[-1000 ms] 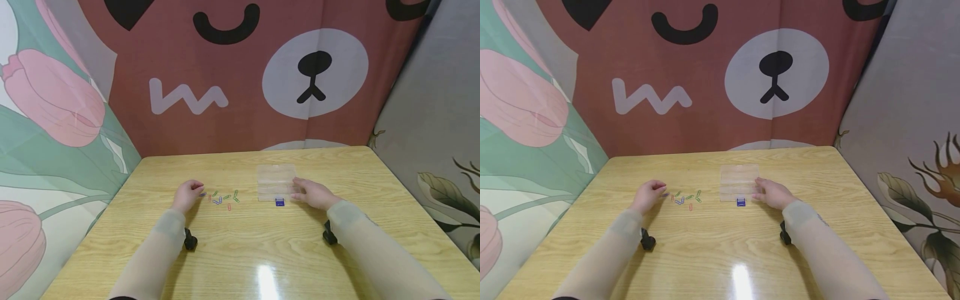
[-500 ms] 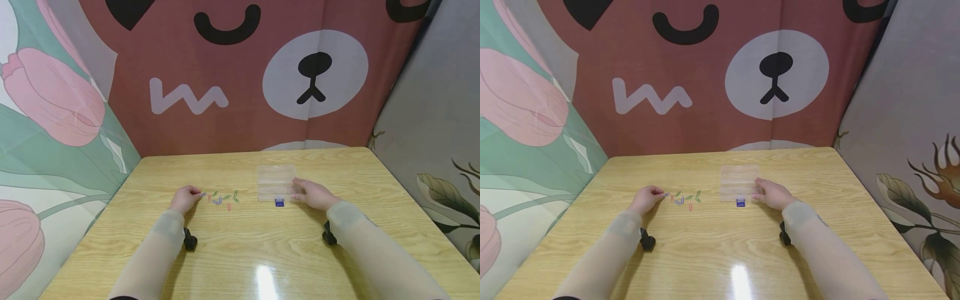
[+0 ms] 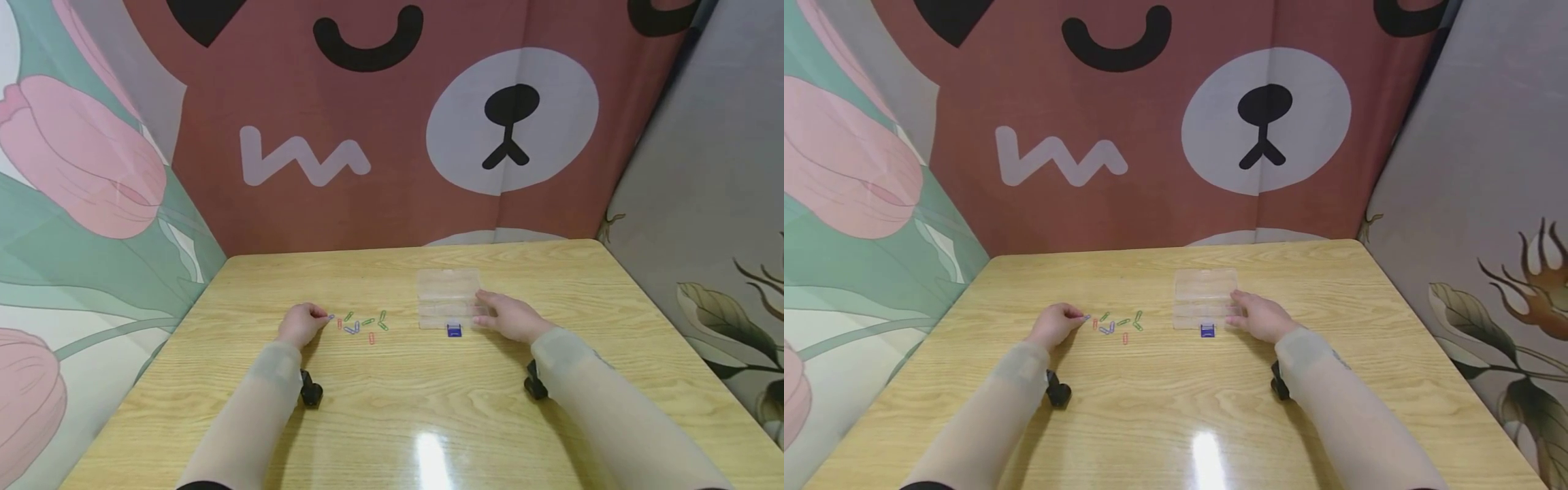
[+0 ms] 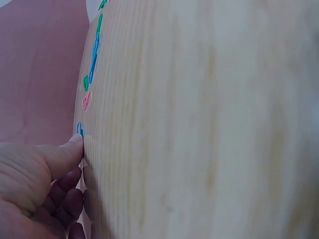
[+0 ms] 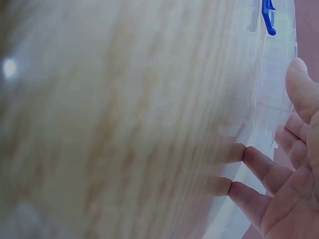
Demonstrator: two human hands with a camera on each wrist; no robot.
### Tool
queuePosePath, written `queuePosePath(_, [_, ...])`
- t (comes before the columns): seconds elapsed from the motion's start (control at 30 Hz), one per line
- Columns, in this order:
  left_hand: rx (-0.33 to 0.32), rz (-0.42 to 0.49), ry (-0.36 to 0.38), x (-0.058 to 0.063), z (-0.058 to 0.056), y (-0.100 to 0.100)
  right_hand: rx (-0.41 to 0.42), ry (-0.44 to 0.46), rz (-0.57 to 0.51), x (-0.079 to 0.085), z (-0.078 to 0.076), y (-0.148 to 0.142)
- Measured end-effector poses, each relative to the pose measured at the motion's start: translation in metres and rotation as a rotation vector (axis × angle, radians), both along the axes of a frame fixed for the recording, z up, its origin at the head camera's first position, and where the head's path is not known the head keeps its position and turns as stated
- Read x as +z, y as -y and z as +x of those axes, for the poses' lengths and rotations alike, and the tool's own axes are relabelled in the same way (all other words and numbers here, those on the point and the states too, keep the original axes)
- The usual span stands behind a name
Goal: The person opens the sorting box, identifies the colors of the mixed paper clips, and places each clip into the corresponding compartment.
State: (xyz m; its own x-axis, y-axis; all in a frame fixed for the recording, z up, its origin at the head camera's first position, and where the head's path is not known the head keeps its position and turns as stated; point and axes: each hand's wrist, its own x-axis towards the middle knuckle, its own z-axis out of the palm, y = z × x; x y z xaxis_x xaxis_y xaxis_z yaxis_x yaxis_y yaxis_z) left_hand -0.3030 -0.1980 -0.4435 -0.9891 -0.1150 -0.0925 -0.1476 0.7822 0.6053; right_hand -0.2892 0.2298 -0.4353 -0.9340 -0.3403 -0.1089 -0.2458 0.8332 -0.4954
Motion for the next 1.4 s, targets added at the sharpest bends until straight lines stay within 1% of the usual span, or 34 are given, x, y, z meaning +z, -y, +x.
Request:
queuePosePath(0.3, [0.015,-0.008,0.023,0.004,0.001,-0.001,-0.001,-0.003,-0.009,0.001,0.001,0.001])
queuePosePath(0.5, [0.015,-0.016,0.024,0.005,0.002,-0.001,-0.005,-0.002,-0.011,0.001,0.002,0.001])
queuePosePath(0.63, [0.02,0.018,0.021,0.007,0.0,-0.001,-0.011,0.005,-0.011,0.002,0.002,0.001])
queuePosePath(0.77, [0.004,0.051,-0.003,0.012,-0.004,-0.004,-0.019,0.014,-0.014,0.002,0.002,0.001])
queuePosePath(0.93, [-0.022,0.049,-0.022,0.019,-0.007,-0.014,-0.014,0.009,-0.019,0.002,0.002,0.001])
queuePosePath(1.07, [-0.046,0.085,-0.016,0.023,-0.008,-0.027,-0.01,-0.001,-0.019,0.002,0.002,0.0])
queuePosePath(1.23, [-0.074,0.154,-0.008,0.028,-0.009,-0.045,-0.005,-0.015,-0.013,0.002,0.002,0.0])
queuePosePath(1.4, [-0.116,0.17,-0.035,0.031,-0.008,-0.063,0.0,-0.022,-0.011,0.001,0.002,0.0])
